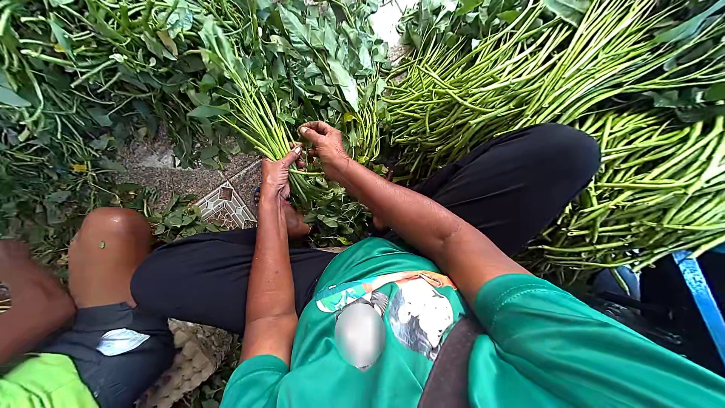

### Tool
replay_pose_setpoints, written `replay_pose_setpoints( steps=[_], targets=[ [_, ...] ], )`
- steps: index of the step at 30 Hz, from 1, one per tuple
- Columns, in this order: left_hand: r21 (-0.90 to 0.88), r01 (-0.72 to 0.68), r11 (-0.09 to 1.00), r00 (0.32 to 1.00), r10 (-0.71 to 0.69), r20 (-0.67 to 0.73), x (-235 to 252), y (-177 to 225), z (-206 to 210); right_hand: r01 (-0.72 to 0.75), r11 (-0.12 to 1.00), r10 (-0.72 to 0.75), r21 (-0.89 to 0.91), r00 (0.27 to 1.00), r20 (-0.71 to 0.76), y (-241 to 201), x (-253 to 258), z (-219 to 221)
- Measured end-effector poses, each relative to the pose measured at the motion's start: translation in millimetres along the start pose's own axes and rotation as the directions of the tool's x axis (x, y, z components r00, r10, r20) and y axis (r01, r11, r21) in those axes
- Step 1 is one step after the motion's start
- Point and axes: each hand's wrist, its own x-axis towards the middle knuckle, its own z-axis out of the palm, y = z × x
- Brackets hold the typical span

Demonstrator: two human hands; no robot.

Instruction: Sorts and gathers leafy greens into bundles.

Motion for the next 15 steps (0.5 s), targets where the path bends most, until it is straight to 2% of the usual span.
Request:
replay_pose_setpoints(
  steps=[4, 6, 9, 11, 12, 13, 15],
  targets=[
    [0.074, 0.007, 0.997, 0.999, -0.004, -0.04, -0.8, -1.0, 0.5, 0.071, 0.98, -0.049, -0.186, 0.992, 0.12, -3.2, 1.0, -3.6],
    [0.097, 0.009, 0.995, 0.998, -0.003, -0.066, -2.7, -1.1, 2.5, 0.137, 0.963, -0.113, -0.232, 0.987, 0.115, 1.3, 4.3, -1.4],
    [0.022, 0.01, 1.0, 0.999, -0.009, -0.052, -4.8, 2.2, 4.8, 0.045, 0.998, -0.043, -0.046, 0.998, 0.038, 0.1, -2.3, 3.7],
    [-0.045, 0.023, 0.999, 0.999, -0.025, -0.04, -4.9, 3.0, 4.2, -0.044, 0.995, 0.042, 0.091, 0.999, 0.025, 0.5, -8.6, 5.5],
    [-0.077, 0.03, 0.997, 0.999, -0.032, -0.028, -5.0, 3.1, 4.0, -0.044, 0.993, 0.041, 0.109, 0.999, 0.034, 1.8, -10.4, 5.1],
    [-0.106, 0.037, 0.994, 0.999, -0.039, -0.013, -5.2, 2.9, 3.5, -0.005, 0.997, 0.001, 0.081, 0.999, 0.051, 3.3, -10.9, 3.1],
    [-0.146, 0.069, 0.987, 0.997, -0.071, -0.005, -3.9, 2.8, 2.6, 0.19, 0.976, -0.176, -0.105, 0.976, 0.13, 6.7, -7.4, -5.9]
  ],
)
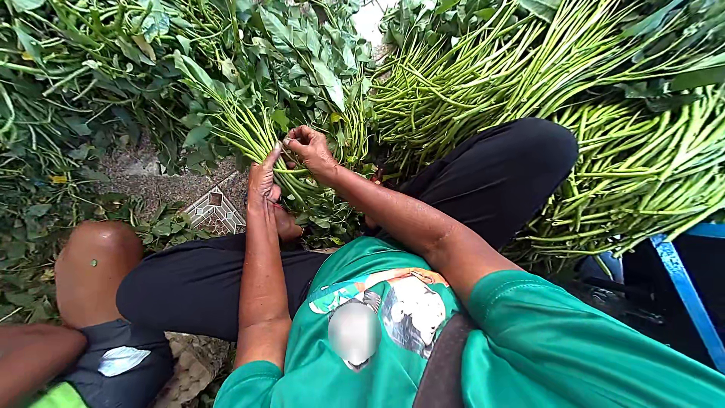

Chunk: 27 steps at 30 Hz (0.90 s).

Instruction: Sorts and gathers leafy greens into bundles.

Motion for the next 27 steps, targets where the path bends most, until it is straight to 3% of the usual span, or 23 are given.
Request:
replay_pose_setpoints(
  steps=[2, 5, 7, 9, 11, 13, 16, 18, 21, 25, 27],
  targets=[
    [-0.045, 0.029, 0.999, 0.999, -0.031, -0.032, 2.7, 1.1, -2.6, 0.227, 0.942, -0.194, -0.248, 0.969, 0.15, -0.8, -0.2, -11.0],
    [-0.01, 0.008, 1.0, 0.998, -0.009, -0.067, 6.9, 9.7, -15.7, 0.375, 0.802, -0.19, -0.465, 0.898, 0.398, -14.7, -17.5, -25.9],
    [0.088, -0.031, 0.996, 0.996, 0.038, -0.076, 9.0, 16.3, -26.6, 0.385, 0.679, -0.007, -0.625, 0.855, 0.519, -12.8, -27.9, -38.0],
    [0.188, -0.077, 0.979, 0.991, 0.096, -0.097, 8.5, 21.2, -33.1, 0.362, 0.482, 0.27, -0.798, 0.805, 0.528, 0.1, -31.1, -50.8],
    [0.27, -0.114, 0.956, 0.982, 0.15, -0.115, 4.8, 27.6, -32.7, 0.307, 0.274, 0.521, -0.912, 0.749, 0.409, 1.0, -32.3, -59.3],
    [0.332, -0.143, 0.933, 0.978, 0.184, -0.097, 1.7, 33.3, -32.1, 0.241, 0.162, 0.534, -0.957, 0.794, 0.29, -10.4, -33.6, -61.2],
    [0.36, -0.179, 0.916, 0.976, 0.212, -0.052, 0.9, 33.4, -30.6, 0.259, 0.219, 0.247, -0.941, 0.918, 0.31, -28.3, -27.3, -56.8],
    [0.354, -0.195, 0.915, 0.979, 0.206, 0.008, 0.7, 31.4, -27.6, 0.326, 0.387, 0.095, -0.863, 0.916, 0.389, -36.3, -22.9, -45.7],
    [0.371, -0.216, 0.903, 0.976, 0.195, 0.094, -0.9, 28.5, -22.9, 0.39, 0.569, 0.063, -0.724, 0.857, 0.511, -24.6, -16.7, -28.7],
    [0.364, -0.324, 0.873, 0.945, 0.319, 0.075, -3.1, 29.2, -27.0, 0.467, 0.47, -0.016, -0.749, 0.853, 0.521, 9.3, -26.2, -25.0],
    [0.365, -0.391, 0.845, 0.909, 0.416, 0.009, 0.5, 31.2, -31.7, 0.411, 0.383, 0.014, -0.827, 0.893, 0.45, 22.2, -25.0, -40.7]
  ],
)
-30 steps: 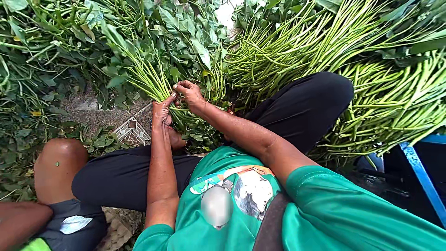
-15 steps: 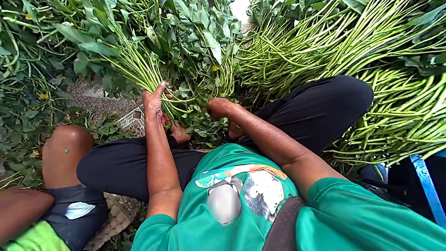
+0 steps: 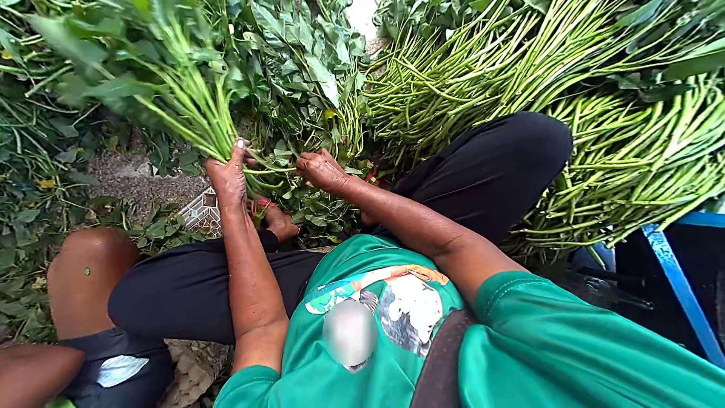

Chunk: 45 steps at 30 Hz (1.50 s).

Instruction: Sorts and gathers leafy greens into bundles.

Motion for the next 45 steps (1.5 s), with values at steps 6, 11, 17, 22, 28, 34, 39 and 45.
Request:
replay_pose_setpoints(
  steps=[6, 11, 17, 22, 28, 34, 39, 45],
  targets=[
    [-0.162, -0.029, 0.986, 0.999, 0.021, -0.049, 0.3, 16.2, -5.9, -0.551, 0.772, 0.613, 0.318, 0.777, -0.141, 83.8, 4.1, -22.8],
    [-0.495, 0.318, 0.809, 0.948, -0.274, 0.161, -25.3, 18.0, 15.4, -0.675, 0.613, 0.725, 0.411, 0.687, 0.047, 110.8, 13.8, -12.1],
    [-0.36, 0.198, 0.912, 0.977, -0.215, -0.006, -2.8, -0.3, 21.2, -0.539, 0.773, 0.564, 0.335, 0.825, 0.025, 89.7, 23.3, -2.3],
    [-0.255, 0.29, 0.922, 0.956, -0.267, 0.121, -0.8, -4.2, 17.1, -0.262, 0.822, 0.363, 0.505, 0.925, -0.111, 19.0, 13.5, -17.0],
    [-0.11, 0.474, 0.873, 0.88, -0.469, 0.076, -1.4, -24.0, 24.7, -0.35, 0.82, 0.353, 0.453, 0.932, 0.082, -78.7, -53.1, -43.0],
    [0.132, 0.497, 0.858, 0.862, -0.505, 0.037, -3.8, -37.3, 36.0, -0.034, 0.943, 0.058, 0.331, 0.997, -0.06, -40.9, -61.5, -1.9],
    [0.029, 0.606, 0.795, 0.787, -0.605, 0.116, -3.2, -40.5, 33.6, -0.124, 0.789, 0.182, 0.602, 0.983, -0.036, -17.4, -61.8, 0.0],
    [-0.047, 0.588, 0.807, 0.807, -0.582, 0.102, -3.5, -49.9, 36.7, -0.117, 0.784, 0.189, 0.61, 0.98, -0.055, -15.6, -66.6, -10.5]
  ],
)
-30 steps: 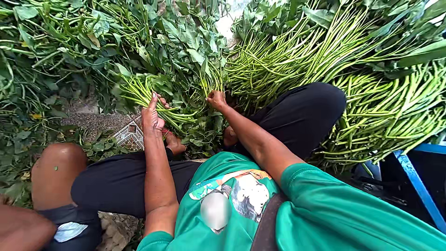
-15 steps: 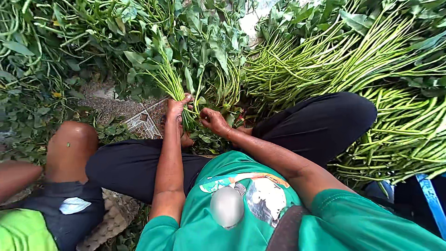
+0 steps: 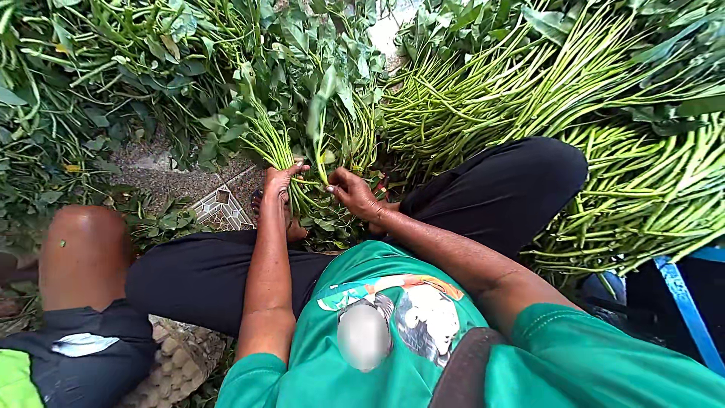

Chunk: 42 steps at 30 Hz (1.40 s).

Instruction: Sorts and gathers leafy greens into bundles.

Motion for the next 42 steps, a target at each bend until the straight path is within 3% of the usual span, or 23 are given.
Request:
replay_pose_setpoints(
  steps=[4, 7, 9, 11, 13, 17, 19, 22, 25, 27, 29, 31, 32, 33, 34, 36, 37, 40, 42],
  targets=[
    [0.157, -0.031, 0.987, 0.999, 0.034, -0.016, -7.2, -1.9, 14.1, 0.016, 0.942, 0.086, -0.334, 0.954, 0.287, -11.2, -1.1, 0.8],
    [0.314, -0.013, 0.949, 1.0, 0.012, 0.007, -9.2, -1.8, 17.4, 0.066, 0.904, 0.095, -0.421, 0.932, 0.349, 3.7, 3.9, -5.5],
    [0.339, -0.034, 0.94, 0.999, 0.024, 0.032, -9.8, -0.7, 17.5, 0.019, 0.915, 0.139, -0.403, 0.923, 0.36, 8.2, 8.8, -12.2],
    [0.363, -0.065, 0.93, 0.998, 0.058, 0.03, -12.4, 0.8, 19.9, -0.1, 0.958, 0.18, -0.267, 0.939, 0.293, 12.5, 15.6, -16.6],
    [0.399, -0.09, 0.913, 0.996, 0.091, 0.016, -18.2, 2.9, 26.0, -0.237, 0.972, 0.231, -0.002, 0.947, 0.222, 10.7, 26.2, -16.2],
    [0.481, -0.154, 0.863, 0.986, 0.163, 0.023, -16.9, -6.9, 36.9, -0.449, 0.755, 0.441, 0.478, 0.887, 0.137, 3.1, 53.5, 5.5],
    [0.467, -0.171, 0.867, 0.983, 0.183, 0.02, -13.3, -10.6, 36.5, -0.348, 0.651, 0.51, 0.675, 0.859, -0.048, 1.6, 65.1, 25.3],
    [0.366, -0.141, 0.92, 0.988, 0.154, -0.006, -11.1, -10.5, 32.4, -0.138, 0.637, 0.505, 0.758, 0.818, -0.275, 5.2, 72.2, 39.8],
    [0.307, -0.099, 0.946, 0.991, 0.122, -0.056, -6.6, -4.8, 24.6, -0.028, 0.51, 0.502, 0.86, 0.822, -0.271, 6.3, 66.7, 33.1],
    [0.268, -0.101, 0.958, 0.988, 0.129, -0.088, -7.0, 2.3, 16.8, -0.104, 0.472, 0.471, 0.876, 0.869, -0.15, 9.4, 52.0, 29.0],
    [0.287, -0.125, 0.95, 0.983, 0.157, -0.091, -3.7, 10.1, 6.2, -0.305, 0.659, 0.385, 0.687, 0.922, 0.04, 10.6, 34.1, 19.2],
    [0.386, -0.121, 0.915, 0.979, 0.174, -0.106, -3.5, 15.5, -2.6, -0.405, 0.908, 0.365, 0.108, 0.891, 0.269, 7.1, 23.3, 2.3],
    [0.442, -0.117, 0.889, 0.976, 0.185, -0.115, -2.5, 16.4, -6.0, -0.331, 0.908, 0.407, -0.258, 0.843, 0.35, 3.4, 21.7, -5.0],
    [0.489, -0.118, 0.864, 0.974, 0.197, -0.112, -1.8, 18.0, -7.9, -0.234, 0.812, 0.475, -0.535, 0.798, 0.372, -1.3, 20.3, -10.3],
    [0.528, -0.121, 0.84, 0.974, 0.203, -0.1, -2.7, 20.0, -8.2, -0.169, 0.7, 0.543, -0.694, 0.757, 0.363, -7.9, 17.1, -15.9],
    [0.614, -0.114, 0.781, 0.976, 0.204, -0.079, -6.0, 22.0, -5.0, -0.087, 0.573, 0.585, -0.815, 0.74, 0.332, -17.9, 14.4, -27.5],
    [0.653, -0.108, 0.75, 0.976, 0.204, -0.072, -6.2, 22.6, -2.4, -0.062, 0.557, 0.557, -0.828, 0.768, 0.316, -21.3, 17.2, -31.6],
    [0.691, -0.13, 0.712, 0.978, 0.205, -0.028, -5.0, 19.9, 2.5, -0.001, 0.641, 0.334, -0.768, 0.901, 0.278, -27.1, 30.8, -26.9],
    [0.662, -0.149, 0.735, 0.979, 0.203, -0.005, -4.3, 18.4, 5.1, 0.04, 0.732, 0.243, -0.68, 0.917, 0.315, -20.1, 40.5, -11.3]
  ],
)
